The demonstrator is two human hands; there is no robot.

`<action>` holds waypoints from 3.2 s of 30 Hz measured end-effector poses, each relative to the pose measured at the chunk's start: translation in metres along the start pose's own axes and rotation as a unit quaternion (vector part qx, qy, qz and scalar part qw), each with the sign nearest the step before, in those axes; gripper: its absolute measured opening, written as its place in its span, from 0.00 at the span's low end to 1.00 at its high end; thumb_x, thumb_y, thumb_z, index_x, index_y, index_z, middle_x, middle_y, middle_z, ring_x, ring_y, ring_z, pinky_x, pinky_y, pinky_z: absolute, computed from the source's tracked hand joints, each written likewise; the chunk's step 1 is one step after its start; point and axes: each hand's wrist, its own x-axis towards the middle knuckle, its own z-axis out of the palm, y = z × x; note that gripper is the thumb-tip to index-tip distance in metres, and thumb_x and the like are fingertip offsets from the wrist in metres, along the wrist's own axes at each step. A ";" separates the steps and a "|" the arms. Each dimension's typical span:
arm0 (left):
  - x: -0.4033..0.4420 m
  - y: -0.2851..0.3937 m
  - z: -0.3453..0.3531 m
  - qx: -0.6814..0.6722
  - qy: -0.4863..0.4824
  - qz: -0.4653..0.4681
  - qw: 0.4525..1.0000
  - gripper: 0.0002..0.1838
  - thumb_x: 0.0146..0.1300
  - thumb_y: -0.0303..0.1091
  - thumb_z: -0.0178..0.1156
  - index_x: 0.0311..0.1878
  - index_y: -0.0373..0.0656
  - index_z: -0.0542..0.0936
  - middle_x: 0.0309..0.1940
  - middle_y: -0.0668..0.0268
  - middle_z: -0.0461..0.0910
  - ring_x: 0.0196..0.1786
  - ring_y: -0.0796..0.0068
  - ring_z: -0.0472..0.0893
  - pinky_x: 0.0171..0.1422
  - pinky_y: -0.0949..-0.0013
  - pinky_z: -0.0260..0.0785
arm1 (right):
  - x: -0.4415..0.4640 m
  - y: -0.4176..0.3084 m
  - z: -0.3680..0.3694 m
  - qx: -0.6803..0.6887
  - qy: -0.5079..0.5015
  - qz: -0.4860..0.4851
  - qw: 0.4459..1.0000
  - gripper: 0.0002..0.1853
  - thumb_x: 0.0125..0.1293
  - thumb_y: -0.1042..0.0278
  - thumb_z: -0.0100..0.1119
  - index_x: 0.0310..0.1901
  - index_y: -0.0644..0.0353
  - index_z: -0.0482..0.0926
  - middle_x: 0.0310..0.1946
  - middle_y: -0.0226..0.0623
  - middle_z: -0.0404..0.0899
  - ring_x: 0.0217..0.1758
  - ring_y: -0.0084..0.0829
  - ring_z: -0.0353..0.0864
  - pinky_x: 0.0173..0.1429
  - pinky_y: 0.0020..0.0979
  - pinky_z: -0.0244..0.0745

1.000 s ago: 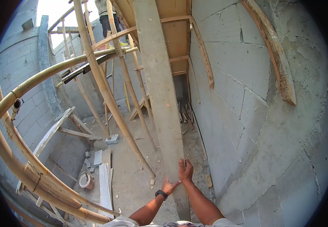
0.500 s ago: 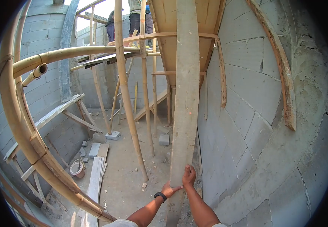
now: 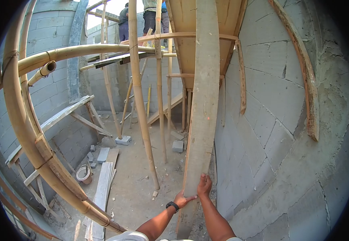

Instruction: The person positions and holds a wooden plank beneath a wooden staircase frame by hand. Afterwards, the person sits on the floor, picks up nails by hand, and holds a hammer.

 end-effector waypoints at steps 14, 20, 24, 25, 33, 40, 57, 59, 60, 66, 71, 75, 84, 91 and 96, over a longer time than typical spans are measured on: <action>0.004 -0.002 -0.002 0.054 0.000 0.025 0.998 0.33 0.56 0.51 0.75 0.59 0.40 0.81 0.50 0.60 0.87 0.53 0.68 0.84 0.61 0.66 0.72 | 0.000 -0.003 0.003 -0.013 0.033 -0.027 0.999 0.32 0.72 0.36 0.49 0.35 0.66 0.79 0.28 0.56 0.80 0.36 0.59 0.80 0.41 0.49 0.71; -0.001 0.003 -0.004 0.060 -0.012 0.021 0.998 0.33 0.56 0.54 0.75 0.58 0.41 0.81 0.49 0.59 0.87 0.52 0.66 0.85 0.60 0.65 0.73 | -0.002 -0.004 0.002 -0.022 0.031 -0.014 0.999 0.32 0.73 0.36 0.49 0.35 0.66 0.79 0.29 0.57 0.80 0.37 0.60 0.81 0.42 0.50 0.72; 0.008 -0.011 -0.006 0.090 -0.002 0.040 0.995 0.33 0.55 0.55 0.75 0.56 0.40 0.82 0.48 0.59 0.87 0.51 0.67 0.85 0.59 0.65 0.73 | 0.000 0.007 0.005 -0.026 0.032 -0.025 0.999 0.32 0.73 0.36 0.48 0.35 0.66 0.79 0.29 0.56 0.80 0.37 0.60 0.81 0.41 0.50 0.71; 0.008 -0.010 -0.008 0.088 -0.005 0.041 0.995 0.33 0.54 0.56 0.75 0.56 0.40 0.82 0.48 0.59 0.87 0.50 0.67 0.85 0.59 0.65 0.73 | 0.000 0.007 0.005 -0.023 0.033 -0.024 0.999 0.32 0.73 0.36 0.48 0.35 0.66 0.79 0.28 0.56 0.80 0.37 0.59 0.81 0.41 0.50 0.71; 0.019 -0.014 -0.017 0.082 -0.044 -0.002 0.996 0.35 0.53 0.56 0.76 0.56 0.39 0.82 0.46 0.59 0.87 0.49 0.68 0.85 0.58 0.66 0.74 | 0.001 -0.001 0.005 0.006 0.031 -0.023 0.999 0.32 0.73 0.36 0.48 0.35 0.64 0.78 0.26 0.49 0.78 0.31 0.48 0.79 0.39 0.44 0.70; 0.017 0.023 -0.026 0.077 -0.117 0.029 0.990 0.39 0.54 0.51 0.77 0.62 0.36 0.75 0.53 0.58 0.84 0.55 0.68 0.82 0.63 0.64 0.73 | -0.001 0.022 0.005 0.055 0.001 0.001 0.998 0.28 0.75 0.39 0.48 0.32 0.61 0.75 0.23 0.35 0.71 0.29 0.29 0.68 0.36 0.36 0.66; 0.030 0.005 -0.034 0.096 -0.119 0.004 0.988 0.43 0.51 0.60 0.76 0.60 0.35 0.75 0.52 0.53 0.83 0.56 0.62 0.82 0.62 0.61 0.72 | -0.010 0.021 0.010 0.019 0.035 0.041 0.998 0.32 0.78 0.34 0.36 0.25 0.54 0.58 0.23 0.22 0.55 0.31 0.21 0.55 0.35 0.32 0.53; 0.029 0.008 -0.036 0.089 -0.121 0.003 0.989 0.44 0.51 0.60 0.76 0.60 0.35 0.75 0.52 0.52 0.83 0.56 0.61 0.82 0.62 0.61 0.72 | -0.010 0.032 0.009 0.033 0.033 0.054 0.997 0.32 0.76 0.33 0.40 0.26 0.56 0.62 0.24 0.23 0.57 0.30 0.21 0.57 0.35 0.30 0.54; 0.028 0.010 -0.036 0.084 -0.123 0.002 0.989 0.44 0.51 0.60 0.76 0.60 0.35 0.75 0.52 0.51 0.83 0.56 0.61 0.82 0.61 0.61 0.72 | -0.010 0.031 0.008 0.032 0.031 0.054 0.998 0.32 0.76 0.34 0.40 0.26 0.56 0.62 0.24 0.23 0.57 0.30 0.21 0.57 0.35 0.30 0.54; 0.038 -0.018 -0.030 0.091 -0.128 0.025 0.987 0.44 0.51 0.62 0.75 0.58 0.35 0.75 0.51 0.51 0.83 0.57 0.59 0.83 0.61 0.61 0.73 | -0.010 0.033 0.005 0.043 0.023 0.033 0.998 0.30 0.76 0.37 0.42 0.26 0.57 0.61 0.23 0.23 0.57 0.30 0.21 0.56 0.34 0.30 0.54; 0.037 -0.018 -0.031 0.108 -0.125 0.017 0.986 0.44 0.50 0.62 0.76 0.59 0.35 0.75 0.51 0.52 0.84 0.56 0.60 0.83 0.61 0.62 0.73 | -0.011 0.029 0.007 0.049 0.029 0.034 0.998 0.29 0.77 0.40 0.43 0.26 0.58 0.64 0.22 0.24 0.59 0.30 0.21 0.58 0.34 0.30 0.55; 0.028 0.004 -0.032 0.073 -0.116 0.008 0.991 0.42 0.52 0.56 0.77 0.61 0.35 0.75 0.52 0.54 0.84 0.56 0.64 0.83 0.63 0.63 0.73 | -0.013 0.030 0.004 0.036 0.019 0.029 0.999 0.29 0.77 0.40 0.44 0.27 0.59 0.66 0.21 0.26 0.61 0.28 0.22 0.60 0.33 0.32 0.56; 0.026 -0.012 -0.022 0.062 -0.095 -0.014 0.993 0.41 0.53 0.53 0.77 0.63 0.35 0.76 0.53 0.55 0.84 0.57 0.64 0.83 0.64 0.63 0.72 | -0.007 0.013 0.001 0.062 -0.017 0.026 0.998 0.33 0.75 0.33 0.45 0.29 0.61 0.70 0.20 0.26 0.64 0.27 0.22 0.62 0.32 0.32 0.57; 0.021 -0.007 -0.016 0.074 -0.057 0.004 0.996 0.42 0.52 0.55 0.77 0.63 0.35 0.75 0.54 0.54 0.84 0.57 0.64 0.83 0.63 0.63 0.72 | -0.002 0.007 -0.003 0.076 -0.046 -0.001 0.996 0.34 0.75 0.33 0.44 0.29 0.62 0.69 0.21 0.31 0.65 0.27 0.26 0.62 0.34 0.35 0.59; 0.016 -0.011 -0.007 0.087 0.003 0.022 0.996 0.39 0.53 0.54 0.76 0.62 0.38 0.76 0.53 0.55 0.84 0.57 0.64 0.82 0.63 0.63 0.72 | -0.002 0.026 -0.005 0.050 -0.070 0.004 0.996 0.36 0.72 0.30 0.46 0.38 0.66 0.76 0.28 0.43 0.79 0.33 0.39 0.79 0.40 0.40 0.70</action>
